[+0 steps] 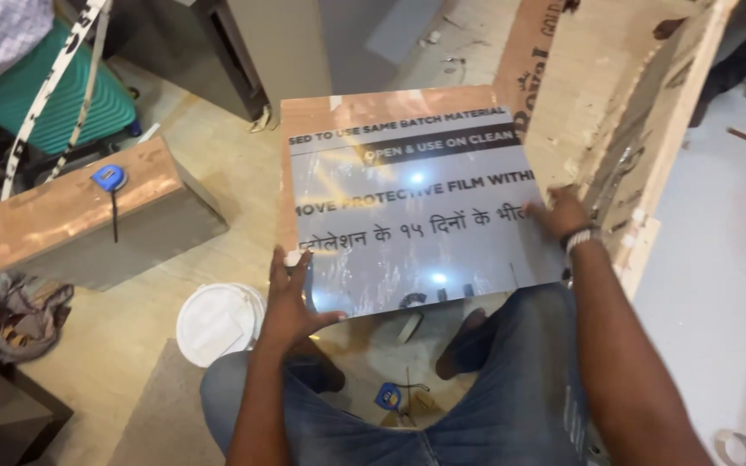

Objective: The person applies tape to the edges of a protective panel and then adheres the panel to a wooden furniture component by hand.

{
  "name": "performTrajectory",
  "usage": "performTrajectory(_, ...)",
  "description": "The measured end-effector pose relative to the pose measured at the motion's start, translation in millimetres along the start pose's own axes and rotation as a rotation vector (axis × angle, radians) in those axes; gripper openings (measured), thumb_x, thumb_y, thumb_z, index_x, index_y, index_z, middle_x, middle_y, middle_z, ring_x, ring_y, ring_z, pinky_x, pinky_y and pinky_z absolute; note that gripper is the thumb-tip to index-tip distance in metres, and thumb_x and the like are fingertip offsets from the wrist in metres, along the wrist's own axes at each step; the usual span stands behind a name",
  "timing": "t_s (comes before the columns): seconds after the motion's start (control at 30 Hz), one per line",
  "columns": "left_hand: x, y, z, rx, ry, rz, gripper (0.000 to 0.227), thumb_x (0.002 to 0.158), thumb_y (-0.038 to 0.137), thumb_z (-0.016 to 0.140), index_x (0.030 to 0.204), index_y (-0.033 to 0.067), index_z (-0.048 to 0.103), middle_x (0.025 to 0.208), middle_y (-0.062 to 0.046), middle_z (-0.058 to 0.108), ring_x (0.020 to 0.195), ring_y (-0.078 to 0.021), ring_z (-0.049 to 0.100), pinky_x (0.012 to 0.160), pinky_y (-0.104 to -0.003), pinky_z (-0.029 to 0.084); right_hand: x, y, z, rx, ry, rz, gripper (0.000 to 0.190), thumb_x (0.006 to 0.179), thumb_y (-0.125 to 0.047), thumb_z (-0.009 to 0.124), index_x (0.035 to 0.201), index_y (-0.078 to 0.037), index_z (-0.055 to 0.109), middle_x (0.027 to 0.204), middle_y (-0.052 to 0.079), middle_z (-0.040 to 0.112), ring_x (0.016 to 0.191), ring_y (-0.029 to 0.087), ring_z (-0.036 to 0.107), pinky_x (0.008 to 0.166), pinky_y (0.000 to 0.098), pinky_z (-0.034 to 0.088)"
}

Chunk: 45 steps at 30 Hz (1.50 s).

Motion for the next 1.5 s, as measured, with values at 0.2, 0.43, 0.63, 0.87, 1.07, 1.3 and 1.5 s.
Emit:
performTrajectory(0.2,-10.7,-4.0,12.3,0.16,-0.14,-0.024,0.142,0.044,0.033,0.107,0.161,0.0142,0.029,0.167,-0.027,-0.002,0.153,-0.0491,0.005,0.116,-0.049,0.023,-97.4,-24.0,-12.4,0.192,0.098,0.037,0.077,0.078,-0.037,0.086,0.137,0.004,0.058,0.129,0.03,0.064,0.117,0.039,0.064,0.1,0.0449,0.051)
performTrajectory(0.43,2.5,-28.4,-14.5,-0.089,0.36,0.06,0.075,0.063,0.021,0.096,0.13,0.0051,0.066,0.149,-0.02,0.052,0.133,-0.0354,0.055,0.109,-0.042,0.048,-64.1,-59.9,4.7,0.21,0.229,0.03,0.075,0.071,-0.037,0.092,0.132,-0.001,0.065,0.117,0.027,0.061,0.109,0.041,0.063,0.097,0.0454,0.052)
performTrajectory(0.63,6.2,-39.3,-12.8,-0.194,0.448,0.044,0.065,0.066,0.014,0.093,0.126,0.003,0.07,0.137,-0.017,0.065,0.12,-0.0314,0.067,0.099,-0.038,0.056,-34.1,-66.5,15.1,0.254,0.131,0.03,0.072,0.073,-0.037,0.092,0.131,-0.003,0.066,0.116,0.024,0.062,0.104,0.036,0.064,0.093,0.0418,0.054)
performTrajectory(0.87,23.5,-34.1,-20.4,-0.204,0.4,0.069,0.069,0.064,0.013,0.096,0.126,-0.0003,0.068,0.133,-0.02,0.065,0.115,-0.0313,0.067,0.092,-0.039,0.057,-42.9,-25.8,1.4,0.409,0.131,-0.018,0.05,0.085,-0.028,0.085,0.123,0.001,0.07,0.096,0.01,0.074,0.085,0.018,0.071,0.075,0.0308,0.056)
performTrajectory(1.07,15.1,-52.4,-16.9,-0.353,0.428,-0.022,0.055,0.075,0.01,0.091,0.124,-0.0028,0.069,0.118,-0.016,0.074,0.1,-0.0229,0.075,0.089,-0.032,0.06,-112.0,-4.6,20.8,0.824,0.094,0.176,0.03,0.09,-0.013,0.076,0.118,-0.001,0.074,0.092,0.003,0.075,0.079,0.008,0.067,0.072,0.0243,0.055)
performTrajectory(1.3,8.3,-41.2,-16.7,-0.224,0.528,0.042,0.045,0.077,0.01,0.092,0.116,-0.0024,0.074,0.115,-0.018,0.076,0.094,-0.0226,0.076,0.085,-0.032,0.06,-108.6,-21.1,5.8,0.691,0.193,0.067,0.029,0.093,-0.012,0.076,0.119,0.002,0.074,0.097,0.006,0.076,0.085,0.009,0.069,0.078,0.0238,0.056)
performTrajectory(1.5,6.2,-50.5,-13.7,-0.297,0.542,-0.149,0.052,0.074,0.016,0.094,0.117,-0.0026,0.073,0.104,-0.017,0.075,0.086,-0.0222,0.074,0.076,-0.032,0.06,-117.8,-26.8,-0.3,0.562,0.04,0.055,0.048,0.083,-0.012,0.084,0.126,0.002,0.069,0.102,0.01,0.071,0.084,0.012,0.065,0.075,0.0266,0.056)
Point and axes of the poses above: each hand's wrist, its own x-axis towards the middle knuckle, its own z-axis out of the palm, y = z × x, the point moved 7 cm from there along x, towards the middle knuckle
